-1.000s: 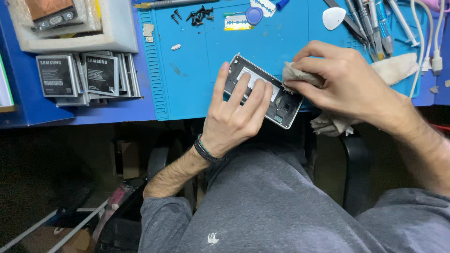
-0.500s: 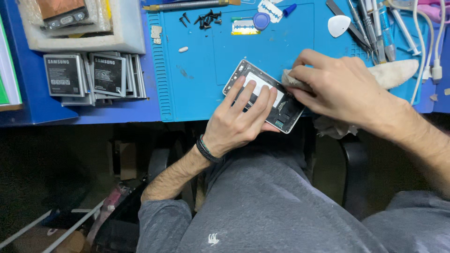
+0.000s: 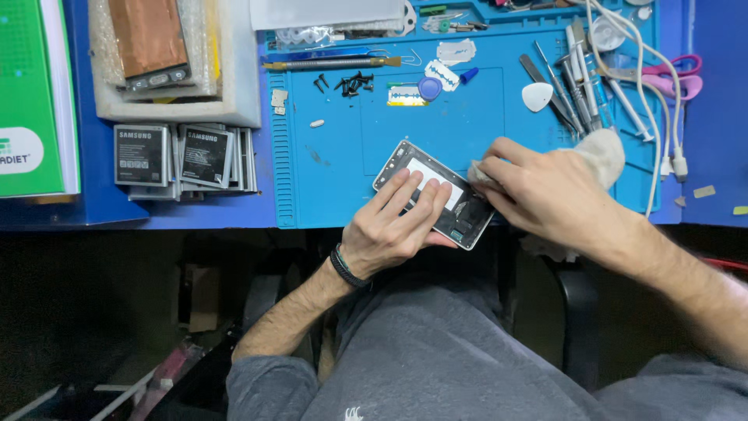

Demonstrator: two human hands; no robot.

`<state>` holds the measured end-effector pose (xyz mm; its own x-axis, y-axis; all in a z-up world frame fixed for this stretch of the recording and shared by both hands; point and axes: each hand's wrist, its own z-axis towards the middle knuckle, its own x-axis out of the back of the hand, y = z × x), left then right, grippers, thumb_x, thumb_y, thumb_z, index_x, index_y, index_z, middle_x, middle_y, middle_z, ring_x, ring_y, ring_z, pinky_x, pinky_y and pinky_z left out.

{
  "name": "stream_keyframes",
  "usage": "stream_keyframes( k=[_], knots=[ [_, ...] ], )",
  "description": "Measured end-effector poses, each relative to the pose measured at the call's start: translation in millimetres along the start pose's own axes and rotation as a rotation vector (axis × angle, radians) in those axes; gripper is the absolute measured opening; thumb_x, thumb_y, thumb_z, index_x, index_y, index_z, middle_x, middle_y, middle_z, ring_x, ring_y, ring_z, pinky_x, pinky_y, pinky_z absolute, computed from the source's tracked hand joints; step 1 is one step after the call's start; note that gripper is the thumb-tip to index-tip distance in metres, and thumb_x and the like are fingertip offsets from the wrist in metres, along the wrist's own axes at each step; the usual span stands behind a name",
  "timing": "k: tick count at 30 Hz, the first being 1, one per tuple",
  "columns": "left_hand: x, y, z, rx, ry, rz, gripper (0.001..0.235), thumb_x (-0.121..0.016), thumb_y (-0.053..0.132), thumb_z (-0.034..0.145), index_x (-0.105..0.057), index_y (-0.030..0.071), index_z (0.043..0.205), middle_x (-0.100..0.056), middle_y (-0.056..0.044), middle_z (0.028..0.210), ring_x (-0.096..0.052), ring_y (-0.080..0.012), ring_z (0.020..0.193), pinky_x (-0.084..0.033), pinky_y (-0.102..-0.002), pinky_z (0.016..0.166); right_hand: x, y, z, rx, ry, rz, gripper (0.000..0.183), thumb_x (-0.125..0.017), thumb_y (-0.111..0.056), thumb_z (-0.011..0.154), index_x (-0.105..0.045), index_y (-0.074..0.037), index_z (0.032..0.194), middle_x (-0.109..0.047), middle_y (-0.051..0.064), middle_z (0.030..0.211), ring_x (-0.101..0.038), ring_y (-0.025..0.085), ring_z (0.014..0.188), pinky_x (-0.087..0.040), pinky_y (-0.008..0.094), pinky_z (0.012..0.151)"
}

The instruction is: The person wipes the back of a disassembled smartphone with a cloth, then picks up a tube of adhesive and applies it along the edges of the phone's back casing.

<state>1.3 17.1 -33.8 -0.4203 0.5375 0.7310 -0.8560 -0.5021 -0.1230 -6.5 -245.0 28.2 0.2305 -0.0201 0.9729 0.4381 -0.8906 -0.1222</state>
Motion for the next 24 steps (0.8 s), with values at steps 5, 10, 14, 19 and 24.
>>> stream_keyframes(
  k=[5,10,14,19,24],
  knots=[
    [-13.8,8.8,-0.1,0.074,0.164,-0.004,0.062,-0.041,0.052,0.112,-0.08,0.005,0.122,-0.076,-0.011,0.11,-0.075,-0.0325,0.108,-0.062,-0.047,0.108,-3.7,-22.5,15.8,-0.017,0.28,0.041,0.013,-0.073,-0.021,0.097,-0.06,-0.016,0.096,-0.06,-0.002,0.106,-0.072,0.04,0.063,-0.058,0.052,0.05],
    [-14.3,10.2,-2.8,0.1,0.168,-0.024,0.062,-0.043,0.054,0.111,-0.079,0.004,0.124,-0.077,-0.012,0.11,-0.075,-0.0327,0.108,-0.062,-0.048,0.108,-5.7,-18.9,5.5,-0.032,0.229,-0.007,0.012,-0.072,-0.021,0.094,-0.063,-0.016,0.101,-0.062,-0.004,0.105,-0.072,0.038,0.062,-0.057,0.051,0.05],
    [-12.3,8.7,0.5,0.092,0.163,-0.022,0.062,-0.04,0.052,0.112,-0.081,0.005,0.12,-0.078,-0.011,0.109,-0.076,-0.032,0.106,-0.062,-0.048,0.108,-6.2,-27.8,29.3,0.013,0.316,0.011,0.014,-0.072,-0.021,0.099,-0.059,-0.016,0.095,-0.059,-0.003,0.104,-0.073,0.037,0.067,-0.059,0.05,0.051],
    [1.6,-0.4,-0.8,0.032,0.001,-0.02,0.07,-0.042,0.062,0.112,-0.08,0.005,0.127,-0.074,-0.009,0.117,-0.073,-0.0294,0.112,-0.058,-0.047,0.111,-3.3,-14.1,10.0,-0.02,0.013,0.008,0.024,-0.055,-0.033,0.111,-0.056,-0.009,0.115,-0.056,0.008,0.108,-0.064,0.042,0.06,-0.043,0.057,0.041],
    [5.5,0.0,2.7,0.017,-0.005,-0.006,0.07,-0.039,0.059,0.114,-0.081,0.004,0.127,-0.073,-0.008,0.116,-0.074,-0.0287,0.11,-0.059,-0.048,0.11,-20.2,-24.3,33.4,0.031,0.281,-0.014,0.023,-0.059,-0.031,0.114,-0.057,-0.008,0.109,-0.06,0.008,0.11,-0.061,0.04,0.06,-0.041,0.055,0.038]
  ],
)
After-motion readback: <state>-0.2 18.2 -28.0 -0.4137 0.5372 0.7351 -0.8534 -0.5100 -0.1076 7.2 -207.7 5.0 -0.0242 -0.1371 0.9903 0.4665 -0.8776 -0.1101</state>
